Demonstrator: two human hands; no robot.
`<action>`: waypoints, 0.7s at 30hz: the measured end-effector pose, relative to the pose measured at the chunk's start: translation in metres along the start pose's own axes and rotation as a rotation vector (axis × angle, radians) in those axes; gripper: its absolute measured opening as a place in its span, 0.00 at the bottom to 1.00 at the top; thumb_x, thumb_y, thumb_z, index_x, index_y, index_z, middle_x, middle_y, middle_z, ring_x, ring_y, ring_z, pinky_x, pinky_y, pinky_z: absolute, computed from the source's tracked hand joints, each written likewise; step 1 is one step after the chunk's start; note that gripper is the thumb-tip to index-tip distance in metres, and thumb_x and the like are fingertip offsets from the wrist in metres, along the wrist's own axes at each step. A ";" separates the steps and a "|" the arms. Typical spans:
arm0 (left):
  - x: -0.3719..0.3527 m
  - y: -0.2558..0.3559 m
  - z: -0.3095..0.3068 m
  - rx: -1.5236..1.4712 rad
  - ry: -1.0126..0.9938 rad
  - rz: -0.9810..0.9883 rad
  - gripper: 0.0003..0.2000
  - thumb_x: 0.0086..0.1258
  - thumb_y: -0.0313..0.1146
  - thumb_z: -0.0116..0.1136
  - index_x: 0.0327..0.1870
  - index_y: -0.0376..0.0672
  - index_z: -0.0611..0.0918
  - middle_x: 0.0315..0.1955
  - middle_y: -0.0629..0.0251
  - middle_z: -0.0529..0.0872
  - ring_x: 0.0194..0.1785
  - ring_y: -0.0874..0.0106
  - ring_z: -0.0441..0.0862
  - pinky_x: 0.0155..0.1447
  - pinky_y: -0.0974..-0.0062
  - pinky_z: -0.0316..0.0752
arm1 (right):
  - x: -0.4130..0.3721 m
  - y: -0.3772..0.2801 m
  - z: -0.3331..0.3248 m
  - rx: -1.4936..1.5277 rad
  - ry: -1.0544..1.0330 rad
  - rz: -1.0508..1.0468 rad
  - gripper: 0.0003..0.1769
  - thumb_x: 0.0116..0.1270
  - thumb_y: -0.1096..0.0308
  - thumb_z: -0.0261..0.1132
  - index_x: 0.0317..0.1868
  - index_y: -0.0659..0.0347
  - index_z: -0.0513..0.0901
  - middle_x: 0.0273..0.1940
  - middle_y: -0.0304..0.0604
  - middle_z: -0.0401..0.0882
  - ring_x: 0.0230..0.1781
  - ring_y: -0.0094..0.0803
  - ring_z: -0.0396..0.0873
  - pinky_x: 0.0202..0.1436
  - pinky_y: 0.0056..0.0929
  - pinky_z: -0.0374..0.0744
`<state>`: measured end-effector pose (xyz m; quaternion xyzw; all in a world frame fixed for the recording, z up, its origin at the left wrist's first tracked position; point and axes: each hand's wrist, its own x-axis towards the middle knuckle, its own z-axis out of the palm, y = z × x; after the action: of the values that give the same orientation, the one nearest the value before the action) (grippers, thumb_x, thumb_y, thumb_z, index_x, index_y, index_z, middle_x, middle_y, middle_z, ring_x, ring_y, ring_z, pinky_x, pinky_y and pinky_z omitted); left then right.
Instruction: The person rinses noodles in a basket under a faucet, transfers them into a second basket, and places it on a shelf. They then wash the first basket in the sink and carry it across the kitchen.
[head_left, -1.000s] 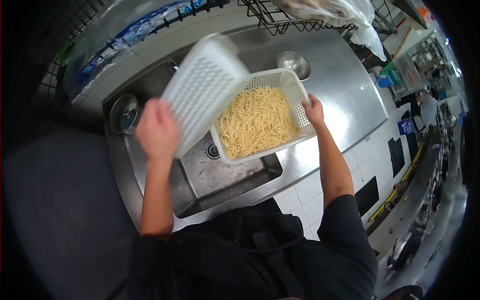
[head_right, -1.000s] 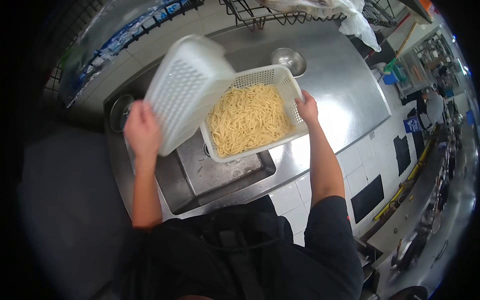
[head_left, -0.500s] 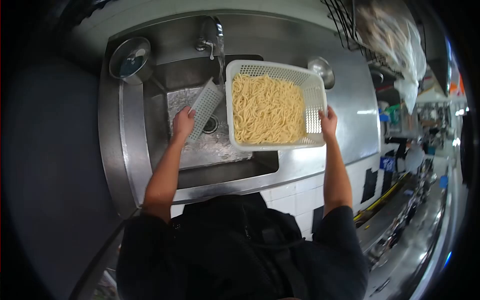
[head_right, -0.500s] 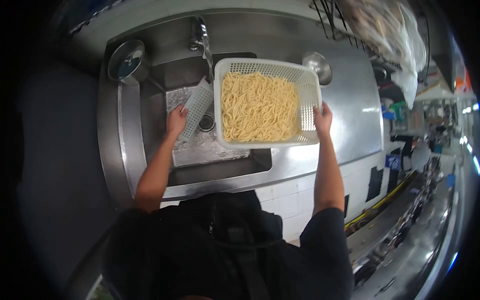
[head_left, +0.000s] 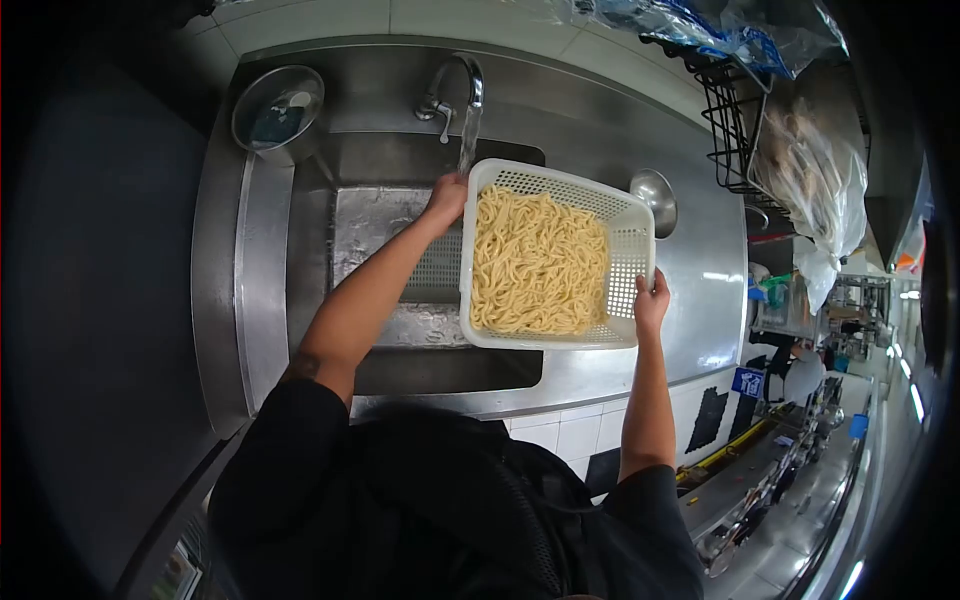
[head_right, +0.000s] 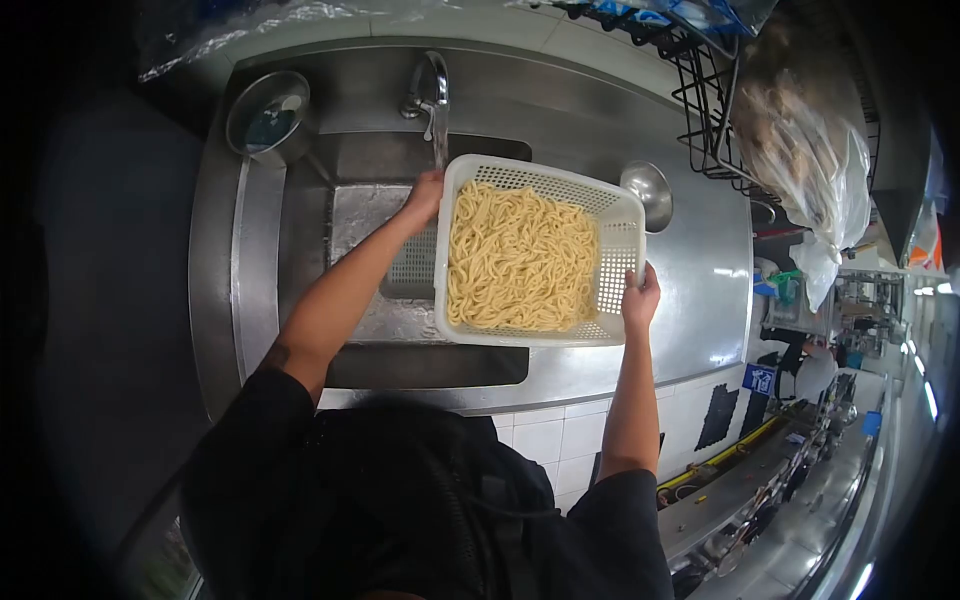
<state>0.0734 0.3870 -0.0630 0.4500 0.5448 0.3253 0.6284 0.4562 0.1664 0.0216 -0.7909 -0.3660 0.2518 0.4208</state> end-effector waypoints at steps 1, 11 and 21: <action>-0.023 0.018 -0.002 -0.010 0.003 0.005 0.14 0.75 0.43 0.54 0.46 0.40 0.82 0.27 0.64 0.86 0.29 0.60 0.84 0.36 0.62 0.77 | 0.005 0.003 0.001 -0.108 0.033 -0.038 0.18 0.69 0.76 0.62 0.59 0.70 0.78 0.45 0.45 0.85 0.43 0.28 0.80 0.48 0.28 0.77; -0.126 -0.012 -0.069 -0.162 0.543 -0.033 0.20 0.79 0.48 0.48 0.47 0.36 0.78 0.43 0.56 0.82 0.47 0.63 0.78 0.54 0.63 0.70 | 0.018 -0.079 0.094 -0.156 -0.050 -0.217 0.10 0.62 0.75 0.66 0.43 0.70 0.79 0.38 0.56 0.84 0.40 0.43 0.82 0.48 0.38 0.76; -0.166 0.058 -0.161 -0.040 0.888 0.380 0.11 0.70 0.35 0.60 0.37 0.36 0.76 0.31 0.66 0.79 0.36 0.75 0.74 0.41 0.74 0.69 | -0.008 -0.143 0.202 0.171 -0.213 -0.146 0.08 0.67 0.75 0.65 0.44 0.68 0.79 0.37 0.47 0.84 0.37 0.33 0.81 0.44 0.33 0.78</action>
<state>-0.1114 0.2939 0.0556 0.3471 0.6622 0.6053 0.2732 0.2560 0.3112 0.0392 -0.6922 -0.4421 0.3336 0.4627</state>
